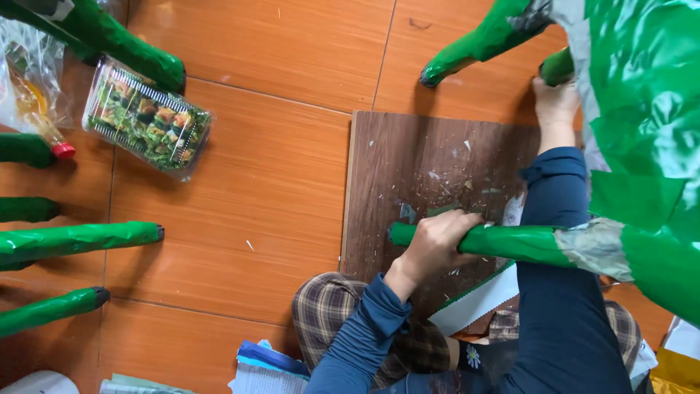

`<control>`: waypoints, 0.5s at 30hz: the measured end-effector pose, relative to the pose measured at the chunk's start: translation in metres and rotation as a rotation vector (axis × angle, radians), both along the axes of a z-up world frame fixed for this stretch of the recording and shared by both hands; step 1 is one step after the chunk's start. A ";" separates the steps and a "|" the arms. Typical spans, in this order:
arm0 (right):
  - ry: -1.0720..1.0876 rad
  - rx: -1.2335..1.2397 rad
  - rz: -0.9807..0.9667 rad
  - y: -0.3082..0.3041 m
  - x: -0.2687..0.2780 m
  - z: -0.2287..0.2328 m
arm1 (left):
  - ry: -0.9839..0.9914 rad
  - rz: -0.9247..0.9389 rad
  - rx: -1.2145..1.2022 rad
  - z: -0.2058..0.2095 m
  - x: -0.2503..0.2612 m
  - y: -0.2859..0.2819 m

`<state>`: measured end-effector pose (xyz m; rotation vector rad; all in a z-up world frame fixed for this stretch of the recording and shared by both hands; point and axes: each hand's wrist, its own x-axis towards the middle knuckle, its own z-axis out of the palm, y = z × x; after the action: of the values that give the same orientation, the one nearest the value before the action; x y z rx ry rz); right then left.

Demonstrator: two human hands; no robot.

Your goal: Decorating a horse-shaped figure by applying green paper strips and cutting them with scissors

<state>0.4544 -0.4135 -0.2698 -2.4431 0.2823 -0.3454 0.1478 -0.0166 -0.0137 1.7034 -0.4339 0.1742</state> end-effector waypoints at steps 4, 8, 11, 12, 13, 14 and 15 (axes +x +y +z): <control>0.105 -0.163 0.022 -0.038 0.011 -0.030 | 0.003 0.003 0.009 0.002 0.001 0.002; 0.121 -0.153 -0.048 -0.011 0.017 -0.031 | 0.015 -0.012 -0.005 0.008 0.003 0.003; -0.128 0.292 0.086 0.056 0.001 0.012 | 0.016 0.004 0.002 0.011 0.005 0.003; -0.262 0.627 0.223 0.076 -0.009 0.025 | 0.014 0.012 -0.003 0.013 0.004 0.004; -0.261 0.627 0.224 0.084 -0.017 0.032 | 0.015 0.012 -0.002 0.011 0.003 0.004; -0.287 0.411 0.228 0.093 -0.024 0.040 | 0.012 0.025 0.011 0.010 0.002 0.003; -0.314 0.188 0.235 0.099 -0.027 0.052 | 0.003 0.040 0.018 0.009 0.003 0.001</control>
<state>0.4276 -0.3148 -0.2179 -2.1684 -0.1036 -0.5615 0.1512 -0.0159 -0.0043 1.7302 -0.4006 0.1969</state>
